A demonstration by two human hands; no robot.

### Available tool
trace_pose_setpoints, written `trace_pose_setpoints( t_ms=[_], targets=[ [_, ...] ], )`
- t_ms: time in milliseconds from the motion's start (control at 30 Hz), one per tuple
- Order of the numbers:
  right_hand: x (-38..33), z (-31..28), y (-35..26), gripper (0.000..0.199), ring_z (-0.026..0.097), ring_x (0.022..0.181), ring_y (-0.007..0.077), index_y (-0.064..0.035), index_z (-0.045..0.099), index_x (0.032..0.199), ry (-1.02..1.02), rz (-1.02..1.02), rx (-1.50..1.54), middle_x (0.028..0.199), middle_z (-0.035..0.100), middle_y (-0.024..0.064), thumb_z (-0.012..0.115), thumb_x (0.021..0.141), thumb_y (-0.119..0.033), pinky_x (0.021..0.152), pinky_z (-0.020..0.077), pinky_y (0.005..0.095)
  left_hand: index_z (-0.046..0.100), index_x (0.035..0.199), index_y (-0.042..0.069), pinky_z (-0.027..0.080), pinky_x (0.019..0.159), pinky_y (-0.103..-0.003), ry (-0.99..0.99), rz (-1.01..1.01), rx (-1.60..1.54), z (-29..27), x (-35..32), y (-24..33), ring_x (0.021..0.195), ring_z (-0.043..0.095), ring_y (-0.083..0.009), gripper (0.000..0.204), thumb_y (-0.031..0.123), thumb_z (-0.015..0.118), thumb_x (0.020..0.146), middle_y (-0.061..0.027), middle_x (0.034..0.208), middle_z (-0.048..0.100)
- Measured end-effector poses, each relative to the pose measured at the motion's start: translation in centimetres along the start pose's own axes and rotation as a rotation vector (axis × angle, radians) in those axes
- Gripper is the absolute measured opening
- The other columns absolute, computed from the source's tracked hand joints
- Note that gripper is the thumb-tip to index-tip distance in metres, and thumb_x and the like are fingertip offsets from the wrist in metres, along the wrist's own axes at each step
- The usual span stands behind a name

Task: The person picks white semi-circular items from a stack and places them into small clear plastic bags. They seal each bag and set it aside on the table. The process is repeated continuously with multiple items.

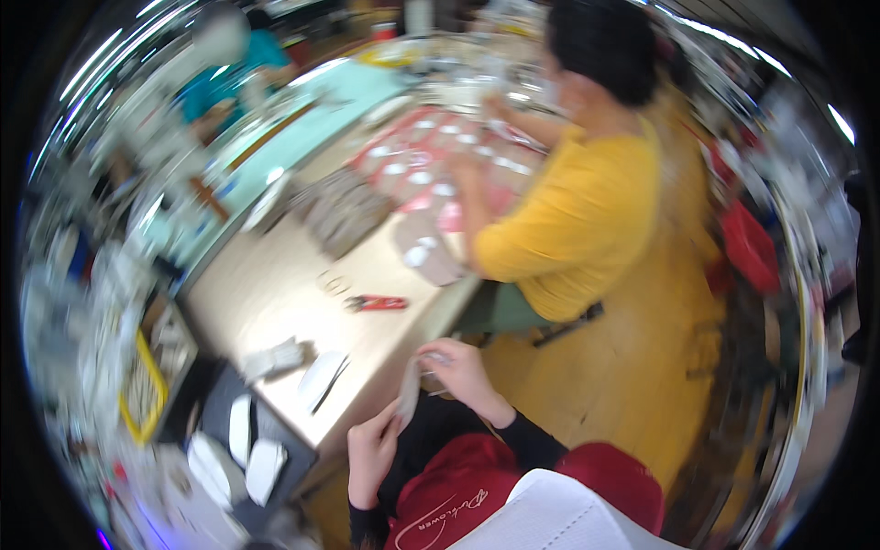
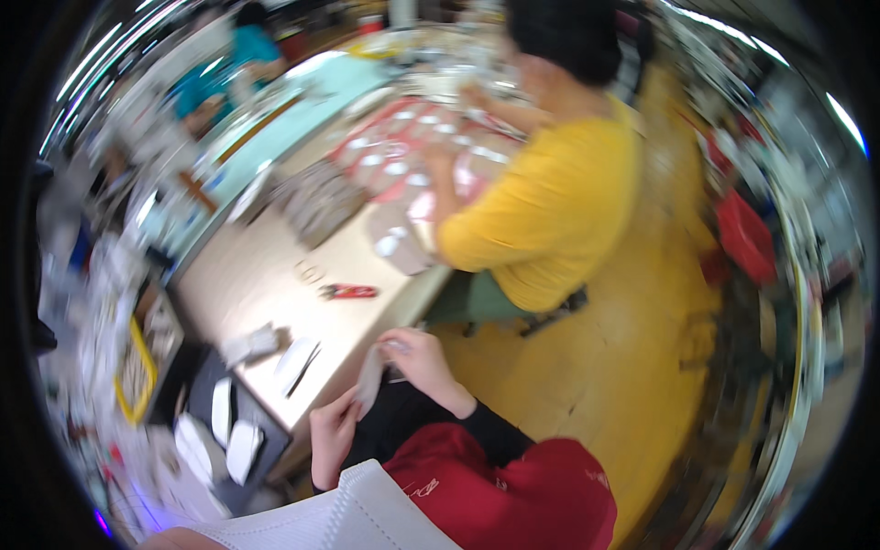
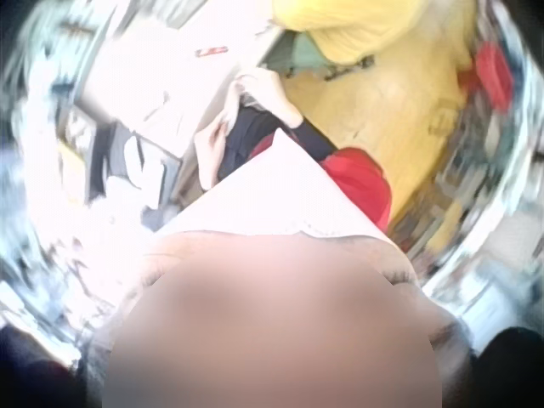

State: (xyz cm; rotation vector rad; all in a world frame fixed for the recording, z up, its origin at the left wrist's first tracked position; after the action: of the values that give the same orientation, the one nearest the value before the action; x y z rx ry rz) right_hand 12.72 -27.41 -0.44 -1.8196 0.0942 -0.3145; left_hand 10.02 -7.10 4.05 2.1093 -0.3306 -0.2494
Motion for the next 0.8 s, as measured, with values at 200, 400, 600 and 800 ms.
trace_pose_setpoints(
  t_ms=[200, 400, 600, 800],
  targets=[
    [-0.6, 2.6, 2.4, 0.007, 0.066, 0.08, 0.0127, 0.0018, 0.07, 0.094, -0.046, 0.148, 0.067, 0.084, 0.07, 0.0079, 0.067, 0.088, -0.001, 0.074, 0.0523, 0.0281, 0.068, 0.12, 0.005, 0.054, 0.066, -0.037, 0.038, 0.089, -0.011, -0.8, -1.7, -1.0, 0.073, 0.066, -0.0394, 0.03, 0.009, 0.064, 0.091, -0.0227, 0.086, 0.068],
    [0.9, 5.1, 1.5, 0.006, 0.059, 0.076, 0.0106, 0.0035, 0.067, 0.092, -0.08, 0.108, -0.02, 0.08, 0.066, 0.0054, 0.067, 0.089, -0.002, 0.071, 0.0494, 0.0268, 0.067, 0.123, 0.008, 0.056, 0.068, -0.042, 0.206, 0.122, -0.002, -4.0, -4.2, -2.3, 0.075, 0.068, -0.0363, 0.034, 0.01, 0.062, 0.09, -0.019, 0.09, 0.069],
    [1.8, 6.7, 0.1, 0.009, 0.057, 0.074, 0.0121, 0.0046, 0.066, 0.095, -0.032, 0.015, -0.06, 0.079, 0.064, 0.0062, 0.064, 0.091, -0.003, 0.072, 0.0487, 0.0284, 0.068, 0.12, 0.006, 0.056, 0.079, -0.04, 0.358, 0.125, -0.064, -9.9, -6.5, -3.5, 0.089, 0.069, -0.0366, 0.037, -0.003, 0.06, 0.085, -0.0206, 0.101, 0.069],
    [2.5, 4.4, 0.1, 0.007, 0.059, 0.093, 0.0175, 0.0046, 0.063, 0.094, 0.174, -0.061, -0.064, 0.1, 0.065, 0.0125, 0.058, 0.093, 0.0, 0.084, 0.0467, 0.0297, 0.072, 0.111, 0.003, 0.053, 0.073, -0.031, 0.674, -0.164, -0.056, -17.2, -12.0, -8.1, 0.08, 0.07, -0.0226, 0.024, 0.002, 0.064, 0.088, -0.0152, 0.091, 0.072]
  ],
)
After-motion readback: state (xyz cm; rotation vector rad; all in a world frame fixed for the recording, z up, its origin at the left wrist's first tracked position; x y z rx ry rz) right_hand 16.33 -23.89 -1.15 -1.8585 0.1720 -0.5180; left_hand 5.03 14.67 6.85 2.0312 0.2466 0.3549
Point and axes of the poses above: each hand's wrist, its own x-axis towards the middle knuckle, its own z-axis out of the palm, y = z × x, the point moved 5 cm from there along x, towards the middle knuckle
